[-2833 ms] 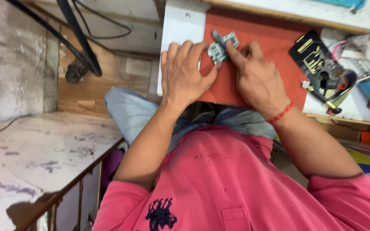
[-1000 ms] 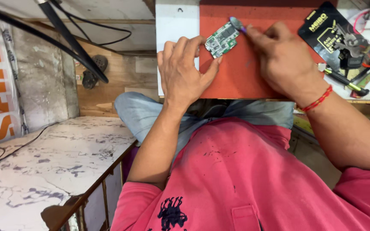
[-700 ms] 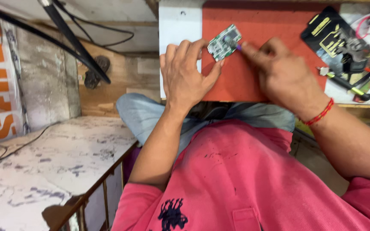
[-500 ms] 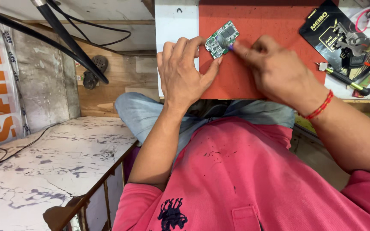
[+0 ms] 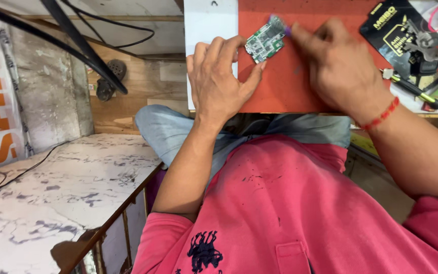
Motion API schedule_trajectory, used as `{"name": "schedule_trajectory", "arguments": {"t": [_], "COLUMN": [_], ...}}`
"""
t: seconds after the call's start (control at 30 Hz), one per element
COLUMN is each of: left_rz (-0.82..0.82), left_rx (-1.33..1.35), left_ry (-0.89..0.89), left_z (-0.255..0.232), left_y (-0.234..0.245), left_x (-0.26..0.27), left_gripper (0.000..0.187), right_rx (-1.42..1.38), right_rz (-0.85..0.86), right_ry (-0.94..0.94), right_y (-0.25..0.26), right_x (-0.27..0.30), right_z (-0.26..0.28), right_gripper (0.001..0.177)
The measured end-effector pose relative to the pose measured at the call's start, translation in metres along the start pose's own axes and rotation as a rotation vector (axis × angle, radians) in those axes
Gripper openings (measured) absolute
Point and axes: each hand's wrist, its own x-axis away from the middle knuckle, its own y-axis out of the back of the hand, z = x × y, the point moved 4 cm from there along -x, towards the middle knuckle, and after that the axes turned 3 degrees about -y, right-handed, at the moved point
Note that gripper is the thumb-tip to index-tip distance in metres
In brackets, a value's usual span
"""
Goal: The person sits on the floor and uses a toothbrush to scrub the surface of a small circuit board placed on a red mat. They repeatedly brush different areas of the board, occasionally pausing to reposition it.
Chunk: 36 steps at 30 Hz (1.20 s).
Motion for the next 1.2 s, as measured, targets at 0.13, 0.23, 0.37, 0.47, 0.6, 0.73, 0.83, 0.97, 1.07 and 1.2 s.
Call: {"name": "schedule_trajectory", "arguments": {"t": [0.13, 0.23, 0.37, 0.47, 0.6, 0.73, 0.83, 0.97, 1.07, 1.2], "left_rz": [-0.002, 0.016, -0.025, -0.026, 0.034, -0.007, 0.047, 0.022, 0.036, -0.039], "left_rx": [-0.010, 0.001, -0.015, -0.011, -0.017, -0.027, -0.041, -0.014, 0.009, 0.008], "left_ry": [0.005, 0.014, -0.034, -0.030, 0.017, -0.025, -0.003, -0.010, 0.012, 0.000], "left_z": [0.000, 0.002, 0.000, 0.000, 0.003, -0.001, -0.003, 0.001, 0.004, 0.004], "left_y": [0.001, 0.000, 0.003, -0.001, -0.003, 0.003, 0.003, 0.003, 0.001, 0.004], "left_x": [-0.001, 0.000, 0.001, 0.000, 0.000, -0.005, 0.005, -0.003, 0.002, 0.006], "left_gripper": [0.041, 0.040, 0.043, 0.043, 0.042, 0.054, 0.052, 0.046, 0.048, 0.054], "right_rx": [0.006, 0.006, 0.001, -0.011, 0.040, 0.046, 0.047, 0.017, 0.066, 0.092], "right_rz": [0.112, 0.068, 0.125, 0.054, 0.139, 0.036, 0.086, 0.113, 0.046, 0.165], "right_ry": [0.012, -0.020, -0.077, -0.028, -0.076, -0.088, -0.134, -0.021, 0.034, 0.100], "right_y": [-0.007, -0.002, 0.003, -0.002, -0.008, 0.009, 0.002, 0.000, -0.001, -0.005], "right_x": [0.000, 0.003, 0.005, -0.015, -0.016, 0.001, 0.012, 0.006, -0.003, 0.001], "right_z": [0.001, -0.002, 0.008, 0.014, 0.013, 0.009, 0.006, 0.016, 0.020, 0.032], "right_gripper": [0.052, 0.052, 0.050, 0.047, 0.054, 0.045, 0.052, 0.059, 0.056, 0.055]}}
